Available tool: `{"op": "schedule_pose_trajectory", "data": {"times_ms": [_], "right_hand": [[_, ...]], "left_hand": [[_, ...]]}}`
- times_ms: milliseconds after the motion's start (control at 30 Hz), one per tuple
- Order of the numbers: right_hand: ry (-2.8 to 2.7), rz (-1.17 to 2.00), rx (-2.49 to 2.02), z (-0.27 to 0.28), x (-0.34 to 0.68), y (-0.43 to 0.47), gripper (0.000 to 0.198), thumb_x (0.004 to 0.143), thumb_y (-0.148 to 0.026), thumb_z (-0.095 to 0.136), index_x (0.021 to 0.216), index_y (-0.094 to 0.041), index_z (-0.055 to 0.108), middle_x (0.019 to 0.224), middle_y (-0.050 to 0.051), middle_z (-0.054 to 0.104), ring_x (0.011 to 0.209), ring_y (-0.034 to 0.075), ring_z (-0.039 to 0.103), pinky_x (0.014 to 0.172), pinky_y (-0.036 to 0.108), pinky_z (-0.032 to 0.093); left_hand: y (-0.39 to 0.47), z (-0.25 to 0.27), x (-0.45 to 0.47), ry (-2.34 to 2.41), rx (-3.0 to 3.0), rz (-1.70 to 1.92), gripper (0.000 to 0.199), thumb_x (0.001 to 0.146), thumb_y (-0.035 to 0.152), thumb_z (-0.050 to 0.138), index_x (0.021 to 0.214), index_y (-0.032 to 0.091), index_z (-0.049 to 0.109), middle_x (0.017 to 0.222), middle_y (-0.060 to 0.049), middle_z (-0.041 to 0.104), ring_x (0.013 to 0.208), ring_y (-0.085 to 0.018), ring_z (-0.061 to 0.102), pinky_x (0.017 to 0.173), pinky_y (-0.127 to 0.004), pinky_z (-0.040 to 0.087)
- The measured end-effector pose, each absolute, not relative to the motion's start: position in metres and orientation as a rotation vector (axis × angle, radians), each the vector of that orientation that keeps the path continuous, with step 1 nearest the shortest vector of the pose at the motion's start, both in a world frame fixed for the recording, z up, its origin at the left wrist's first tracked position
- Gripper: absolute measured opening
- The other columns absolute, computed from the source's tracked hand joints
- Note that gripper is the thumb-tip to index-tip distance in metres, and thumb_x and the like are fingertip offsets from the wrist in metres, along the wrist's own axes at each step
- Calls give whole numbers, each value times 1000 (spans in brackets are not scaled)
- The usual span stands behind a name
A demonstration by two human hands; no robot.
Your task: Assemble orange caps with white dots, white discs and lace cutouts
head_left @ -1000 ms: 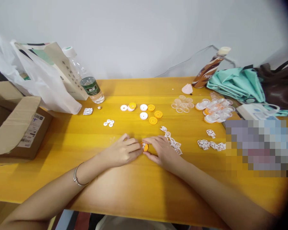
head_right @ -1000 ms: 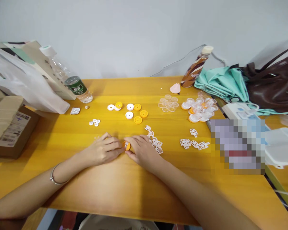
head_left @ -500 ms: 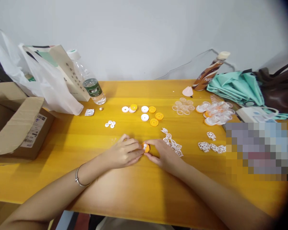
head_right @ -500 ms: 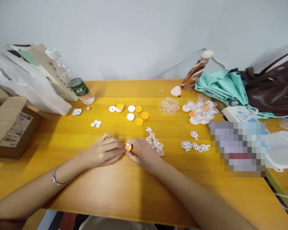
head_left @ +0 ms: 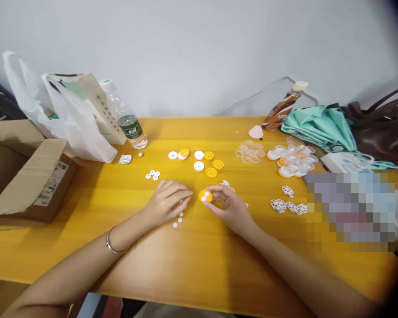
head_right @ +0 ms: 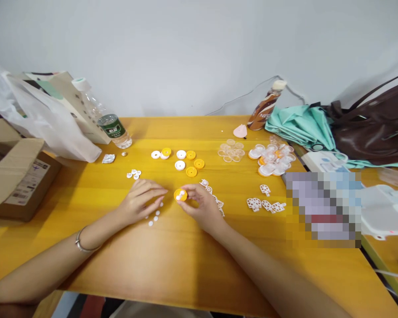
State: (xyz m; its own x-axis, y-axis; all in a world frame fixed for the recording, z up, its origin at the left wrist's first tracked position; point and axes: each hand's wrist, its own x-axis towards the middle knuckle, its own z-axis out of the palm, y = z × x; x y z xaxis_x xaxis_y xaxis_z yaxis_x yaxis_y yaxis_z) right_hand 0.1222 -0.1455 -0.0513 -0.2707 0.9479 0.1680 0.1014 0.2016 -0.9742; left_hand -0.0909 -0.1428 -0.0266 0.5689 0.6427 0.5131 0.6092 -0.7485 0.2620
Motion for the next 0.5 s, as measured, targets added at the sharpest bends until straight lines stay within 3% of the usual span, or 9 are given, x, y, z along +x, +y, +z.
{"op": "schedule_pose_trajectory", "data": {"times_ms": [233, 500], "right_hand": [[-1453, 1245, -1027, -49, 123, -146, 29, 71, -28, 65, 96, -21, 51, 84, 3, 65, 77, 16, 64, 80, 37, 53], [-1514, 1184, -997, -50, 122, -149, 29, 71, -26, 65, 97, -22, 51, 88, 4, 62, 78, 16, 63, 80, 37, 53]], "left_hand": [[-99, -23, -72, 1391, 2721, 726, 29, 85, 29, 48, 110, 15, 49, 107, -10, 58, 100, -22, 52, 83, -36, 42], [-64, -38, -48, 1439, 2916, 553, 18, 87, 27, 43, 86, 12, 53, 88, -10, 59, 85, -23, 54, 78, -38, 42]]}}
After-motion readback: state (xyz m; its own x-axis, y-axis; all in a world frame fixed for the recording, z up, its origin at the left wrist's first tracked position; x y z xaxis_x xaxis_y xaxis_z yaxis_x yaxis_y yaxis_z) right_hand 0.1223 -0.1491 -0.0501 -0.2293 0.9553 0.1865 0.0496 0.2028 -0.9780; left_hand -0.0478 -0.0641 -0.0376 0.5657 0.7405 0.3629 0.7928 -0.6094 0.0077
